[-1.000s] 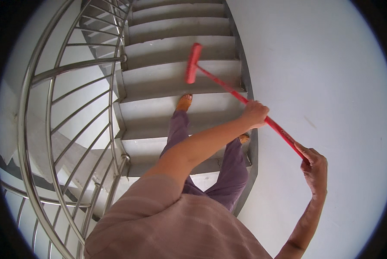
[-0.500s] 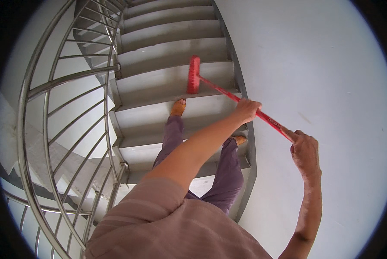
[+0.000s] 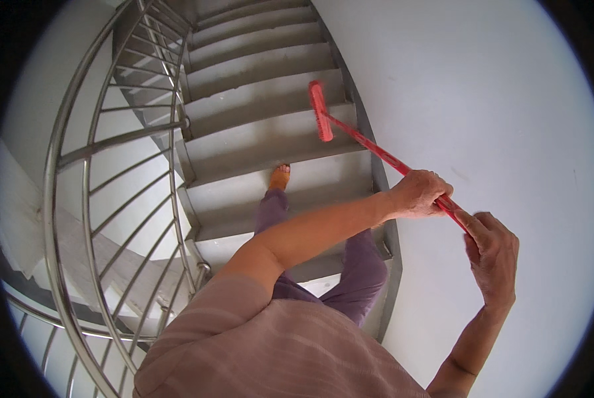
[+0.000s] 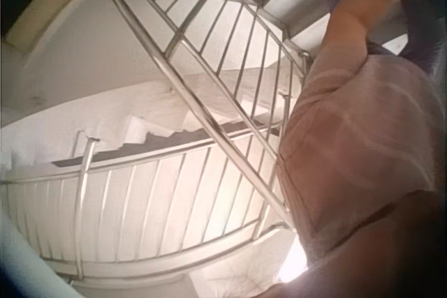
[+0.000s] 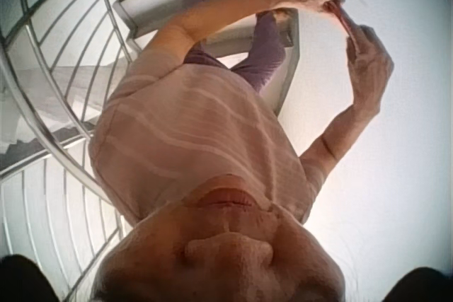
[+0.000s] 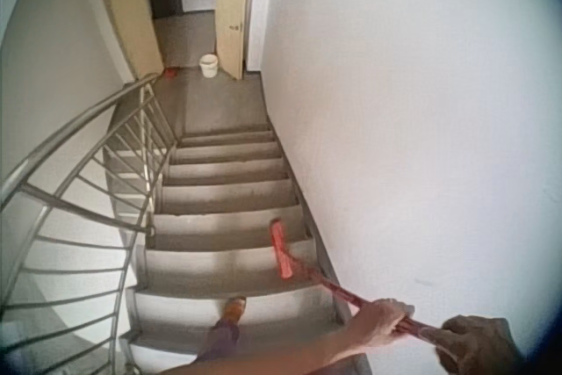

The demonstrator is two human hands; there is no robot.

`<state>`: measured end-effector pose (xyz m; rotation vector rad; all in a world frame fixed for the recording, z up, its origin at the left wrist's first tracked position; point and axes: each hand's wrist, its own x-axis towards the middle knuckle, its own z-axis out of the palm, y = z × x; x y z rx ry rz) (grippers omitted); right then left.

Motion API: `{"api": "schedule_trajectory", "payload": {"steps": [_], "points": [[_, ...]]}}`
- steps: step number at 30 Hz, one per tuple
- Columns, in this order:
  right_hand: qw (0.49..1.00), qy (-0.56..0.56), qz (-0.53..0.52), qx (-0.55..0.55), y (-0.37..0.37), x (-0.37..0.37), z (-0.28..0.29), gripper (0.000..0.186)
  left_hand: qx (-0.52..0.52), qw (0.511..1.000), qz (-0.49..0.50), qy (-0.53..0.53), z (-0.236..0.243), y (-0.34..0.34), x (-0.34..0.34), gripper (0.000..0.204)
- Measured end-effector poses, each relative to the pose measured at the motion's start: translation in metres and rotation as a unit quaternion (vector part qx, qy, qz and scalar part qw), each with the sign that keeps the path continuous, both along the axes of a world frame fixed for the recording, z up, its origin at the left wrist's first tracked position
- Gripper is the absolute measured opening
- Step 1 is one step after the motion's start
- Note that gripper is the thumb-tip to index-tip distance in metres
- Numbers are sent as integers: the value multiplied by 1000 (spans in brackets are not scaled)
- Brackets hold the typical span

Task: The person uses a red broom to sweep the upper corner of a wall and then sweeps the steps of a concrete staircase.

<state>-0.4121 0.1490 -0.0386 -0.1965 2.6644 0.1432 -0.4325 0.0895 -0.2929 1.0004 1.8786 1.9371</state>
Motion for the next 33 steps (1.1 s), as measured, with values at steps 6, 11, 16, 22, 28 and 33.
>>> {"api": "schedule_trajectory", "payload": {"steps": [6,11,16,22,28,33], "points": [[918,190,-193,-289,-6,45,-19,68,-44,997,56,-38,-10,-55,-26,21],[832,-34,-360,-422,-15,102,-113,50,-26,964,155,-216,30,-122,-52,24],[745,-17,-364,-559,-59,101,-238,48,64,961,127,-238,46,-122,-33,20],[684,114,-376,-615,-86,-6,-325,38,-38,988,109,-103,93,-88,-27,22],[649,216,-431,-589,-59,-49,-369,29,6,995,-60,-83,131,-41,-68,20],[619,296,-471,-554,-75,-47,-372,26,30,931,-360,-42,164,-52,-143,22]]}}
